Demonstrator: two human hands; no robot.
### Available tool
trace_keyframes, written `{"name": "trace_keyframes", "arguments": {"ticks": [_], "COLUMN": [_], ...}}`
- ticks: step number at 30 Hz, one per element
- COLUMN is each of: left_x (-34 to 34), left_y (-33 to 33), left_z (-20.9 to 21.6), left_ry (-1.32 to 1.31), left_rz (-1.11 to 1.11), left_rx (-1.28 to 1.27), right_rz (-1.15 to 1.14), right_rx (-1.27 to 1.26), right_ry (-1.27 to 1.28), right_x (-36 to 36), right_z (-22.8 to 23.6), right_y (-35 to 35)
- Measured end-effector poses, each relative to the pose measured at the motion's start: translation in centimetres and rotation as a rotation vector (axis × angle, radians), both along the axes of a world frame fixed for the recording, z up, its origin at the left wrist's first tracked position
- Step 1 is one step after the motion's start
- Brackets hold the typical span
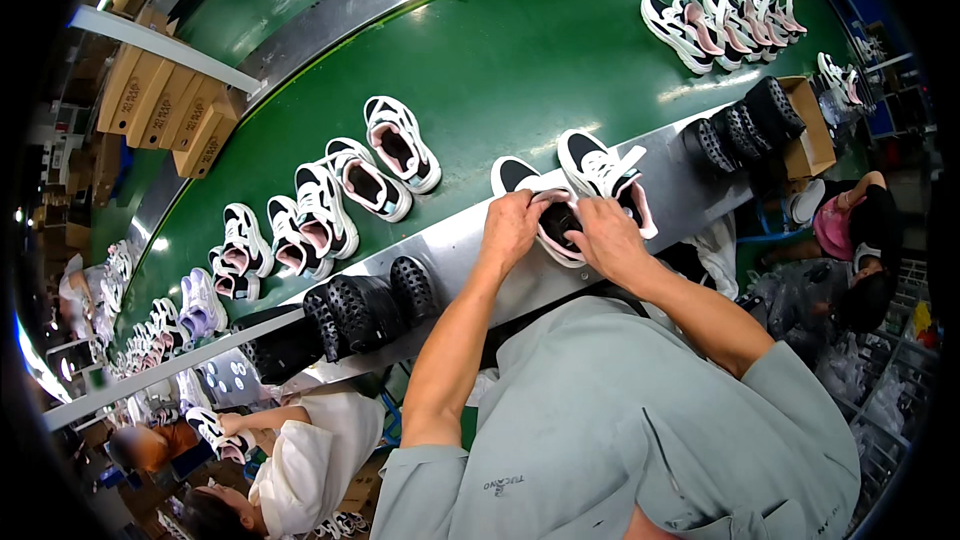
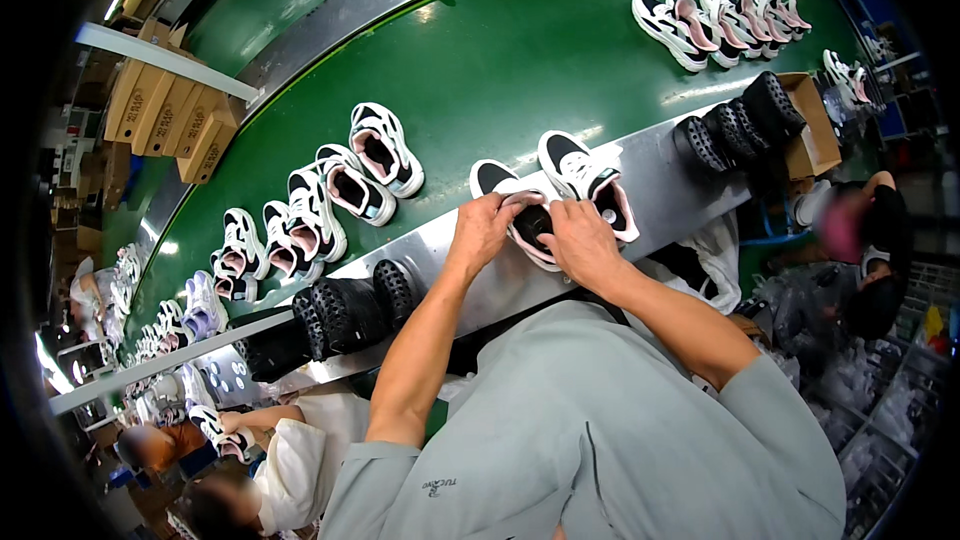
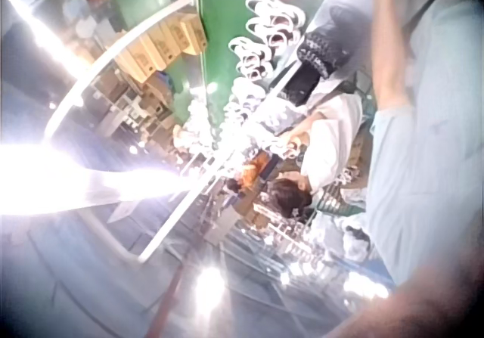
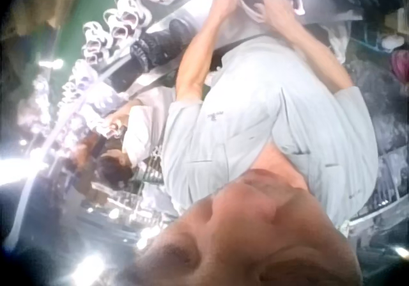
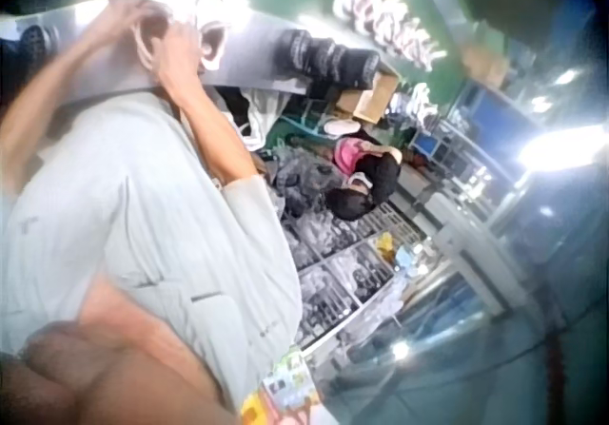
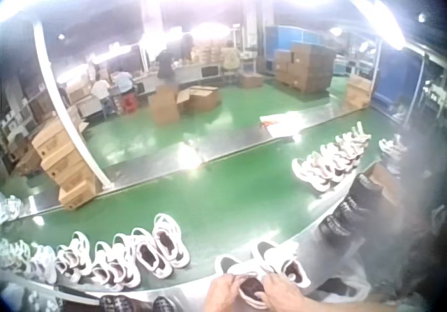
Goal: The person picks up shoes from a conveyor belt, feels the interior and exterior of the shoes by hand, and places them back on the belt or on a side rack.
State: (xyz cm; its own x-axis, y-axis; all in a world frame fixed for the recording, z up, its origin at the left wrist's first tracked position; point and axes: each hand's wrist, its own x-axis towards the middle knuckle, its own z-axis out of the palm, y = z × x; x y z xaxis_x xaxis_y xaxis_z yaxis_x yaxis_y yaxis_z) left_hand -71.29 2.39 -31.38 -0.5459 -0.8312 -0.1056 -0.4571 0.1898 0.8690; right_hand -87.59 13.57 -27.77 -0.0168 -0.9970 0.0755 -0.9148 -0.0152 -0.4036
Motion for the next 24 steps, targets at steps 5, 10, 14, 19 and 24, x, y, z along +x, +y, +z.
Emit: {"name": "trace_keyframes", "arguments": {"ticks": [5,10,14,19,24], "left_x": [-0.4,0.2,0.7,0.2,0.3], "left_y": [0.4,0.2,0.8,0.7,6.1], "left_z": [0.6,0.4,1.0,0.8,-1.0], "left_ry": [0.034,-0.042,0.052,-0.087,-0.252], "left_rz": [-0.027,-0.068,0.055,-0.009,0.334], "left_rx": [-0.105,-0.085,-0.03,-0.122,-0.357], "right_rz": [-0.221,-0.266,-0.147,-0.158,-0.186], "right_rx": [0.159,0.34,-0.075,0.241,0.252], "right_ry": [-0.13,-0.271,-0.216,-0.316,-0.528], "right_x": [0.8,1.3,1.6,0.6,-0.4], "right_z": [-4.0,-5.0,-5.1,-5.3,-4.1], "right_y": [-1.9,-2.1,-1.9,-3.2,-2.9]}}
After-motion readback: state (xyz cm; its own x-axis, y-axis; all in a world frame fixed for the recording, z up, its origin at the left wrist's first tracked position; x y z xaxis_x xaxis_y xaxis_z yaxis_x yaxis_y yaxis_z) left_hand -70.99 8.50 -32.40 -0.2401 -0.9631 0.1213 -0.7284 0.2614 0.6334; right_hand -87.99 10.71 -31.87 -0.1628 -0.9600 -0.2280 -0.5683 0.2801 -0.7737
